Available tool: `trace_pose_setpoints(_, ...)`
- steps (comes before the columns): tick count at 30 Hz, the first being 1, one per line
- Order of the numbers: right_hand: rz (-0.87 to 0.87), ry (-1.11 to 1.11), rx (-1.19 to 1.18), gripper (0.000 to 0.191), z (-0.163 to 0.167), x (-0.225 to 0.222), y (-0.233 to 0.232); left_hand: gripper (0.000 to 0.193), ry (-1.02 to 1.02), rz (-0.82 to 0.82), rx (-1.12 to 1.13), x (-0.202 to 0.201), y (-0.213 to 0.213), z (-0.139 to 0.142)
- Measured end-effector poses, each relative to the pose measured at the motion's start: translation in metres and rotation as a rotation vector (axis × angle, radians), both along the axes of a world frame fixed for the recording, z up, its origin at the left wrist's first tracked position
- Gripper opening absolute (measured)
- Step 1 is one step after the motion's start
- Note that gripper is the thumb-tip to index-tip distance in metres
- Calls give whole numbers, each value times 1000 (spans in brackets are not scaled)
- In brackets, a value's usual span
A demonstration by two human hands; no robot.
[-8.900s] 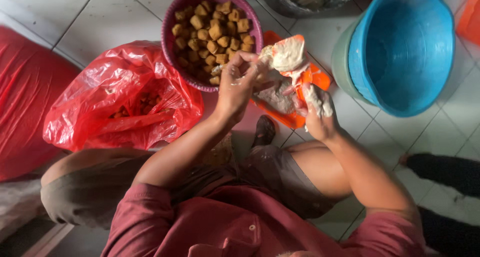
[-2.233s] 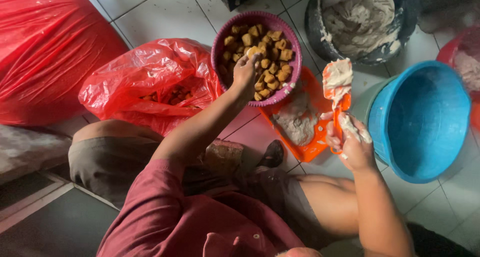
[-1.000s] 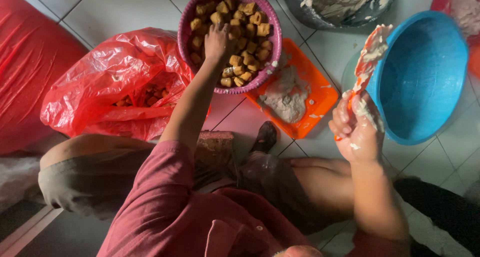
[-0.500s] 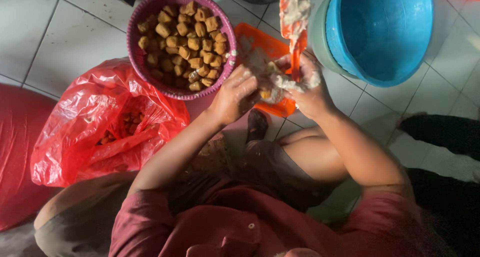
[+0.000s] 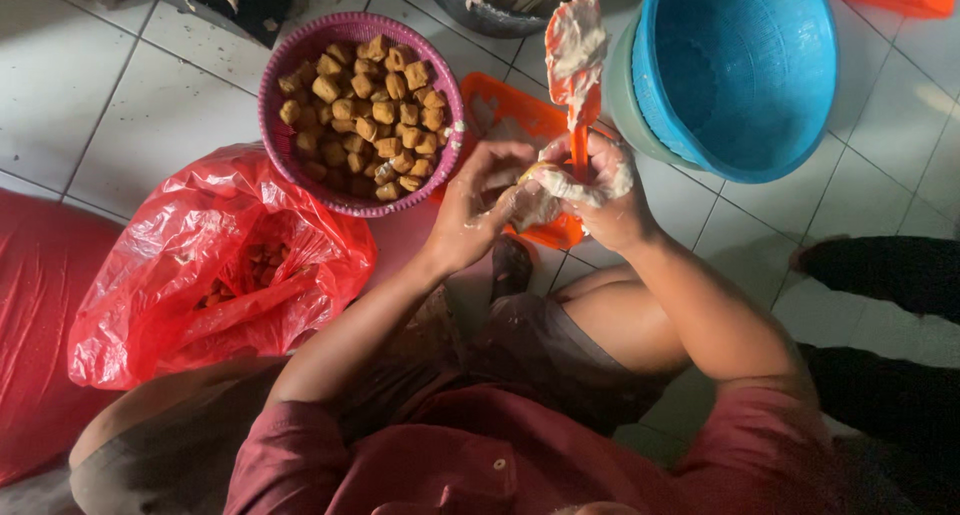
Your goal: The person sits on the floor and coats fried tofu cubes with wet batter. They take pieces one at a time from a basket, press and turn them in batter on an orange tray using their hands and a plastic spatula, and place the coated pieces back into the basket.
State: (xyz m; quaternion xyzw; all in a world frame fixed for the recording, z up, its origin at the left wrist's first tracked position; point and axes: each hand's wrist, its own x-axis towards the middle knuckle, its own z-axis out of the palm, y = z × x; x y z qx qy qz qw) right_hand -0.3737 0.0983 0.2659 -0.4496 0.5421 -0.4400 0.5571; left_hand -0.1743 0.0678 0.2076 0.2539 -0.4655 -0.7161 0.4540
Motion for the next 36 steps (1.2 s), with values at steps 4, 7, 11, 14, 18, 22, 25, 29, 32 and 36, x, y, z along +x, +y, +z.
trace_pose_setpoints(4,8,217,-315,18,-11,-5,4,16,168,-16,217,-7,-6,3)
trace_pose_setpoints(7,53,181,-255,17,-12,-7,11,12,292,129,375,-5,-22,5)
trace_pose_setpoints(11,100,188,-111,30,-3,-1,15,15,247,223,154,-5,-25,12)
trace_pose_setpoints(14,175,469,-457,25,8,5,11,27,332,167,1,-10,-9,22)
trace_pose_setpoints(18,214,598,-473,19,16,4,5,50,391,34,10,0,5,38)
trace_pose_setpoints(22,164,683,-509,11,20,0,-1,59,357,-2,117,24,-2,48)
trace_pose_setpoints(25,153,914,-566,22,33,-6,0,63,456,-61,143,35,-8,49)
trace_pose_setpoints(29,89,1028,-629,27,48,-3,0,68,583,-171,145,39,-16,43)
trace_pose_setpoints(32,56,1103,-725,26,52,4,5,66,407,-31,138,32,-20,38)
trace_pose_setpoints(36,20,1287,-856,24,48,10,8,46,261,165,110,29,-22,27)
